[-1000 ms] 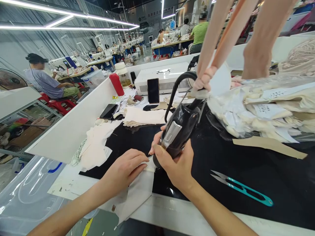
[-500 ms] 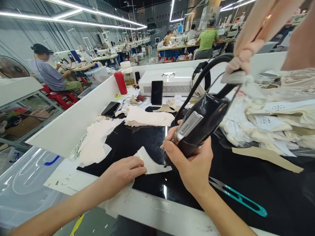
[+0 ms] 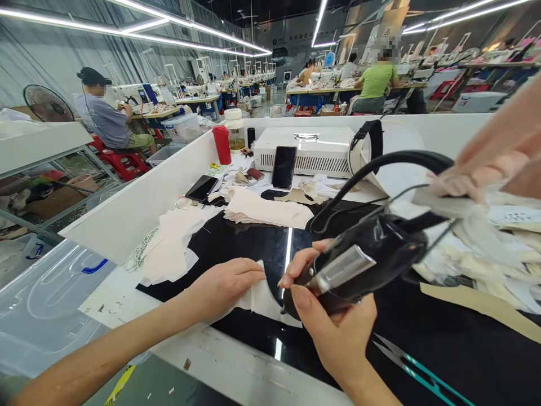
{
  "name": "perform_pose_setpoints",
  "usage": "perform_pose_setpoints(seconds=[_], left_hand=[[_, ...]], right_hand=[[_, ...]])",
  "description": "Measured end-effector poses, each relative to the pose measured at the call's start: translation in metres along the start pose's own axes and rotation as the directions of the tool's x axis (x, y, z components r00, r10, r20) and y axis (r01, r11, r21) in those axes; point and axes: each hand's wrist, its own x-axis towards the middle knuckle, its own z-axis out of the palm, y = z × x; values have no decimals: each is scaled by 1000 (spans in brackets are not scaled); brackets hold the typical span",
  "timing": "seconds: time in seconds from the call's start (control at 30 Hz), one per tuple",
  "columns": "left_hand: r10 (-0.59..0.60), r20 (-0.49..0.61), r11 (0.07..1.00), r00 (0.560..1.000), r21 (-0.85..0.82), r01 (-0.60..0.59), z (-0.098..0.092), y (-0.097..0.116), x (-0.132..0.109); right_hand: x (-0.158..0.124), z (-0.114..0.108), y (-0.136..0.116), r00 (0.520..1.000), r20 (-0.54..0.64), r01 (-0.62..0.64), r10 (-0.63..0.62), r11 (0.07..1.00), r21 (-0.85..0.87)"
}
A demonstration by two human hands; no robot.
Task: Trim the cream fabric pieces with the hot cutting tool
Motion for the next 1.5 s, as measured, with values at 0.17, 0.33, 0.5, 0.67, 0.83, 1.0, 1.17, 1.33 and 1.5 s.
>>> perform_pose_setpoints(seconds=[0.17, 0.33, 0.5, 0.67, 0.83, 1.0, 1.17, 1.33, 1.5], left_hand=[[4, 79, 1000, 997, -1, -4, 14, -12, 12], [29, 37, 1000, 999, -6, -29, 23, -20, 4], [75, -23, 997, 997, 1, -75, 26, -21, -6], [66, -41, 998, 997, 10, -66, 25, -20, -6], [88, -68, 996, 994, 26, -86, 26, -19, -6], [82, -100, 997, 992, 1, -82, 28, -18, -7], [69, -108, 997, 992, -21, -72, 27, -18, -7], [67, -111, 996, 992, -55, -73, 20, -16, -6], [30, -52, 994, 998, -99, -35, 14, -14, -5]], right_hand=[[-3, -2, -6, 1000, 1, 8, -8, 1000, -2], [-6, -6, -11, 1000, -10, 4, -4, 1000, -4], [-11, -12, -10, 999, -41, -5, 3, 999, -37], [-3, -12, -9, 997, -77, -11, 8, 999, -35], [22, 2, -1, 991, -128, 38, -36, 999, 10], [48, 21, 22, 991, -123, 68, -61, 996, 52], [55, 31, 42, 990, -96, 108, -104, 993, 37], [54, 34, 50, 989, -104, 112, -108, 993, 35], [52, 33, 52, 989, -86, 126, -124, 992, 15]])
